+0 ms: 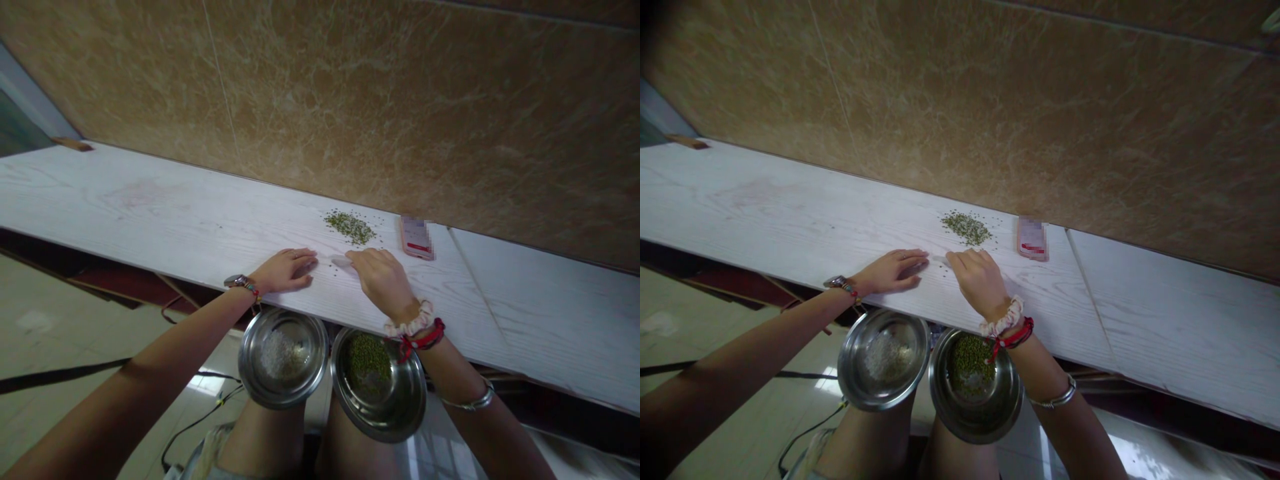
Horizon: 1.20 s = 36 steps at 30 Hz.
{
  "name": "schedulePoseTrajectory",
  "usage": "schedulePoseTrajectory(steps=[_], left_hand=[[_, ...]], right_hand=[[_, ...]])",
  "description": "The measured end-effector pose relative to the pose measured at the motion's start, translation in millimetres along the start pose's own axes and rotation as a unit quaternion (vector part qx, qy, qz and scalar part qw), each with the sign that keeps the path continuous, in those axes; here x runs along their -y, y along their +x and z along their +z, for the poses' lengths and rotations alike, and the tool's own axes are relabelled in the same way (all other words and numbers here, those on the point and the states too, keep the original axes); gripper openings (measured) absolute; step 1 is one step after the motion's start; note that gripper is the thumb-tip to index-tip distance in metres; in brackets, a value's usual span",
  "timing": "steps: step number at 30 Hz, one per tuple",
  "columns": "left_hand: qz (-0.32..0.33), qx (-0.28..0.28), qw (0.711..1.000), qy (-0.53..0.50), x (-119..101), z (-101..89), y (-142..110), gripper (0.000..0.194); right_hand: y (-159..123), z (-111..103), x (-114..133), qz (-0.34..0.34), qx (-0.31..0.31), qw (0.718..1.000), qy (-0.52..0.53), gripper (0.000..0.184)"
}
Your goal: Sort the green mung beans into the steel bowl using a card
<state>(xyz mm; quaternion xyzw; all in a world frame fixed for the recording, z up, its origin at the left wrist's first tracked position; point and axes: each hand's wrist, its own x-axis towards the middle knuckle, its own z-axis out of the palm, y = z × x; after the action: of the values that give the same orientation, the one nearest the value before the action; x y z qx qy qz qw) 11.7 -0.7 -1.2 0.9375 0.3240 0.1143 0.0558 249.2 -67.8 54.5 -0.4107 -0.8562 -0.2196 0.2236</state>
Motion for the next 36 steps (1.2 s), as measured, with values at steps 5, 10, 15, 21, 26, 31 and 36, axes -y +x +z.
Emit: schedulePoseTrajectory(steps=[5, 10, 15, 21, 26, 31, 36], left_hand=[[-0.001, 0.003, 1.0, 0.004, 0.8, 0.3, -0.2, 0.04], [-0.002, 0.004, 1.0, 0.002, 0.7, 1.0, 0.9, 0.04], [-0.002, -0.002, 1.0, -0.002, 0.5, 0.5, 1.3, 0.041], [-0.021, -0.017, 1.0, -0.005, 2.8, 3.4, -0.1, 0.05], [-0.064, -0.045, 0.997, 0.003, 3.6, 6.0, -1.6, 0.061], [-0.058, -0.035, 0.998, 0.006, 3.0, 6.1, -1.4, 0.058], [-0.049, -0.035, 0.998, 0.008, 3.5, 6.7, -2.0, 0.055]], right_hand=[[-10.2, -11.2, 4.9, 0.017, 0.001, 1.0, -0.017, 0.025], [-18.8, -11.2, -0.9, 0.012, 0.013, 0.999, -0.051, 0.025], [-13.3, -5.0, -6.0, 0.024, 0.011, 0.998, -0.05, 0.021], [-3.9, -1.8, 2.7, 0.026, 0.01, 0.999, -0.026, 0.023], [2.3, 2.8, 5.7, -0.001, 0.026, 1.0, 0.012, 0.026], [-9.2, -3.5, 1.6, 0.003, 0.022, 0.998, 0.065, 0.029], [-17.6, -10.7, 0.6, 0.005, -0.022, 0.996, 0.083, 0.027]])
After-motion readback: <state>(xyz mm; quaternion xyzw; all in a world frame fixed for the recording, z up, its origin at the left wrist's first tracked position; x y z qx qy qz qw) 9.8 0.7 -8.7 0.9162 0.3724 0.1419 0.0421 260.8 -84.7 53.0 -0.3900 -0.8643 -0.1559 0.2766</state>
